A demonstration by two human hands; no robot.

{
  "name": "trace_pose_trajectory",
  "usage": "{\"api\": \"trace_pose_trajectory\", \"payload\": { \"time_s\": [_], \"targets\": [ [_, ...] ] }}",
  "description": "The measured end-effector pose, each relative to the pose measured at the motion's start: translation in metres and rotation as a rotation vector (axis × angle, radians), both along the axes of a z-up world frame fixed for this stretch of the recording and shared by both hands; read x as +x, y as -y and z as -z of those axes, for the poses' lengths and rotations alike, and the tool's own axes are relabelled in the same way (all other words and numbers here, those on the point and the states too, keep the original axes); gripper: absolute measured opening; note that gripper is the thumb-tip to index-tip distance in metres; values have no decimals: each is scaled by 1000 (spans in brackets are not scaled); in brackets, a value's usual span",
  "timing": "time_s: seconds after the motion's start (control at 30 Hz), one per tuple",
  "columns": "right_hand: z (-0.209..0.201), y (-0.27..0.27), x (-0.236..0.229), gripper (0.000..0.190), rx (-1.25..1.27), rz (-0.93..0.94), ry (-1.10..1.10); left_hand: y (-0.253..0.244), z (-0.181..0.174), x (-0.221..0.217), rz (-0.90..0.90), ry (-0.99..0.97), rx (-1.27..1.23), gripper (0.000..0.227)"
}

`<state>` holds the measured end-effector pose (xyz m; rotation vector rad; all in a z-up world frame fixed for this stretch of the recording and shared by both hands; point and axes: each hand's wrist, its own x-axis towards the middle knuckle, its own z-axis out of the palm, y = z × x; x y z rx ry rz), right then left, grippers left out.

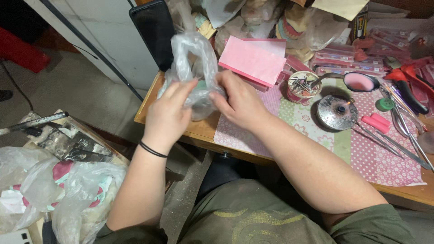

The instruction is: The person assembles a dental prosthesis by attaching pink wax-like material to a green base. They use a spray bottle to apply liquid to the assembly and a metal tool to heat and shape a separate pink wax strip over a small flame.

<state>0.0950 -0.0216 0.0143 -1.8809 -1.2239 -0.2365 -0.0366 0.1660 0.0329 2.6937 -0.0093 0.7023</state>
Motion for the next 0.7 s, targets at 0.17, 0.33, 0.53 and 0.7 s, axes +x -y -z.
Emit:
{"api": "trace_pose_trajectory", "payload": {
  "time_s": [0.17,0.33,0.53,0.7],
  "targets": [
    [-3,-2,-3,130,46,-191,42,-10,-13,-4,173,-20,-42,50],
    [18,-23,0,129,52,-303,-7,-8,-7,-6,267,101,30,54],
    [33,-26,-4,52,83,-425,54,-2,-19,-6,197,-1,-125,112],
    [31,-23,0,50,179,-360,-43,-14,-9,14,176,-189,-140,116]
  ]
}}
